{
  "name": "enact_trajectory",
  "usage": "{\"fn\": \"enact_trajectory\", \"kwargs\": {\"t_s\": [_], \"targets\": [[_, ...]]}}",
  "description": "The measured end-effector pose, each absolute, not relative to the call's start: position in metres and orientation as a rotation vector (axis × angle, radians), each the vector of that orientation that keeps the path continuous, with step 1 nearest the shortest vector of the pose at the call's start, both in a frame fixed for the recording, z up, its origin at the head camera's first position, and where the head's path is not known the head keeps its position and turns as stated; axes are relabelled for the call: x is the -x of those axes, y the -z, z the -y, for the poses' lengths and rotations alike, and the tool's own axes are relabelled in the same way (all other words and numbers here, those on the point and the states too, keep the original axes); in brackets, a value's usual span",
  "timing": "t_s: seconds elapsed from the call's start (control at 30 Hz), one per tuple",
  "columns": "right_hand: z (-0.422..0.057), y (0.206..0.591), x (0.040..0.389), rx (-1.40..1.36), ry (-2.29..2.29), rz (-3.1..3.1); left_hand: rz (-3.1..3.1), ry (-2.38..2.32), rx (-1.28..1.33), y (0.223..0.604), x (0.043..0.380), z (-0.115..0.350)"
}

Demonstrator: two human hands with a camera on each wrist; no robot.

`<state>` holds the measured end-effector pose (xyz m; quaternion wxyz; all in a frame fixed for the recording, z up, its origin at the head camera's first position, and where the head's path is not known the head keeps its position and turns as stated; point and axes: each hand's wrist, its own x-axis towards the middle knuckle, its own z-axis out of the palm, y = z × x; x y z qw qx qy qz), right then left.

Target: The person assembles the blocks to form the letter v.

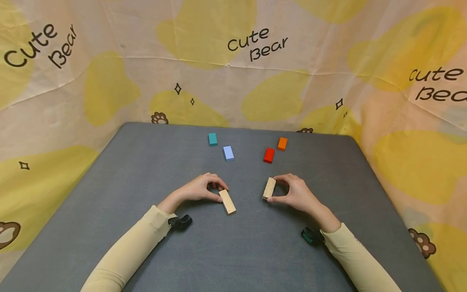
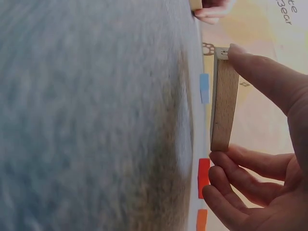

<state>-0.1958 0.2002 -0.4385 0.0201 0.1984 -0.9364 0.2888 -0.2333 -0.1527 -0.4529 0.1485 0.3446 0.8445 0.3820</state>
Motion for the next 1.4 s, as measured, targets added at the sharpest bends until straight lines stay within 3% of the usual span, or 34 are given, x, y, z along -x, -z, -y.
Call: {"fn": "enact_trajectory", "kwargs": {"t_s": [0.37,0.63,1.4], "targets": [[-0.188,0.441,0.191,-0.621,-0.942,2.886,-2.384,-1.135,-0.99,0.42,0.214,0.146],[-0.177,0.443,0.187,-0.587,-0.943,2.891,-2.414,-1.129,-0.977,0.453,0.231,0.15],[-0.154,0.443,0.181,-0.579,-0.922,2.949,-2.432,-1.089,-0.998,0.453,0.234,0.153]]}}
